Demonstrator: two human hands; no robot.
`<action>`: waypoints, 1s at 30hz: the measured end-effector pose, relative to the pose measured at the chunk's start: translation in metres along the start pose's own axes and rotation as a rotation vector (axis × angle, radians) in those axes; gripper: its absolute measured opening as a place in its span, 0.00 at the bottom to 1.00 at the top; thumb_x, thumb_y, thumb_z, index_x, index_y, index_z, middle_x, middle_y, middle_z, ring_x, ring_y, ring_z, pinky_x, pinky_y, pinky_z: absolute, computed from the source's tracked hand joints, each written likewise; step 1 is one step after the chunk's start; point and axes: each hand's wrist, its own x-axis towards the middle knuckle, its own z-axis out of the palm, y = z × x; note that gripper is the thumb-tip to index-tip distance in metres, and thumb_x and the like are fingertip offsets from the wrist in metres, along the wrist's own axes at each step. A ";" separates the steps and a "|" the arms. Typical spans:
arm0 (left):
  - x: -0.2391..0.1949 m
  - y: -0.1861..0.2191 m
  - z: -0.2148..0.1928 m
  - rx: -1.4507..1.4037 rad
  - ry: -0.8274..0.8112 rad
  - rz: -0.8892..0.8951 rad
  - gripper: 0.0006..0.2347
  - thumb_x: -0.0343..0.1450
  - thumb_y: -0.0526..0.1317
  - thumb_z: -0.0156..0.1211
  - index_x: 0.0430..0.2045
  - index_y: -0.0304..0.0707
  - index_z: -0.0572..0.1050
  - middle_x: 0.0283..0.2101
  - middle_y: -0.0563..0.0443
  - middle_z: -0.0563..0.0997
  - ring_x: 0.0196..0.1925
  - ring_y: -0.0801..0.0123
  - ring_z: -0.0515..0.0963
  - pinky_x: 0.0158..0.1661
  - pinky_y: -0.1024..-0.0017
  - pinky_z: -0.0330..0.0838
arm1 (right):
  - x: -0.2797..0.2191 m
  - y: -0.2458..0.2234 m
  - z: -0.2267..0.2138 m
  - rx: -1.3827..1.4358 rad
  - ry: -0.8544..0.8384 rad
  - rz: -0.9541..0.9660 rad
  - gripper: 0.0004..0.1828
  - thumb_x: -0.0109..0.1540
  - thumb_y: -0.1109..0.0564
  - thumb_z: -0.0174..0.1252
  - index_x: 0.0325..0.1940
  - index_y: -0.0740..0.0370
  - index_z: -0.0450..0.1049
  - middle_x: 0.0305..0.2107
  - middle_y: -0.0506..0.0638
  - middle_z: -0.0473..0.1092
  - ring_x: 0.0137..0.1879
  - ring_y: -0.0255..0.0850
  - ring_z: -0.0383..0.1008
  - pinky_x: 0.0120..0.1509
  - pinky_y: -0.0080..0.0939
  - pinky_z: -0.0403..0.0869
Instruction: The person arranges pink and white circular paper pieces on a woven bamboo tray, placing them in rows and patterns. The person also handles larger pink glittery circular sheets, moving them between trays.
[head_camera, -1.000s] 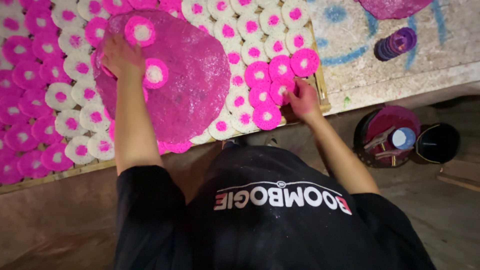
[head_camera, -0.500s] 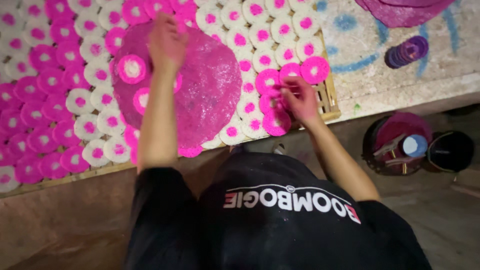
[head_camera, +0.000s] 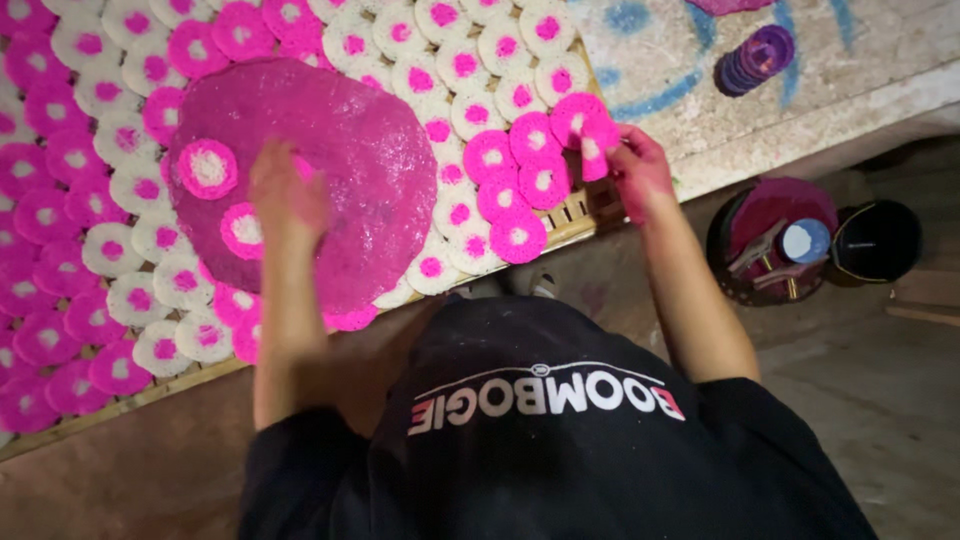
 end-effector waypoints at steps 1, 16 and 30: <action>-0.001 -0.021 0.006 0.193 0.067 0.050 0.24 0.69 0.39 0.66 0.59 0.27 0.69 0.63 0.29 0.70 0.64 0.38 0.67 0.63 0.46 0.61 | 0.000 0.000 -0.008 -0.129 0.016 -0.031 0.12 0.68 0.65 0.57 0.55 0.60 0.76 0.33 0.43 0.73 0.34 0.33 0.68 0.39 0.34 0.70; -0.008 -0.023 -0.021 -0.407 -0.150 -0.359 0.09 0.72 0.34 0.62 0.43 0.34 0.74 0.40 0.44 0.81 0.42 0.60 0.82 0.45 0.63 0.80 | -0.062 -0.056 0.069 -1.234 0.202 -0.727 0.27 0.58 0.61 0.67 0.60 0.68 0.69 0.42 0.66 0.72 0.42 0.56 0.76 0.44 0.50 0.76; -0.039 0.088 -0.034 -0.426 -0.118 -0.136 0.15 0.73 0.41 0.66 0.54 0.42 0.75 0.56 0.46 0.78 0.57 0.58 0.80 0.59 0.60 0.74 | -0.075 -0.021 0.065 -0.123 -0.088 0.022 0.17 0.66 0.65 0.60 0.59 0.66 0.71 0.45 0.51 0.75 0.48 0.38 0.76 0.51 0.35 0.77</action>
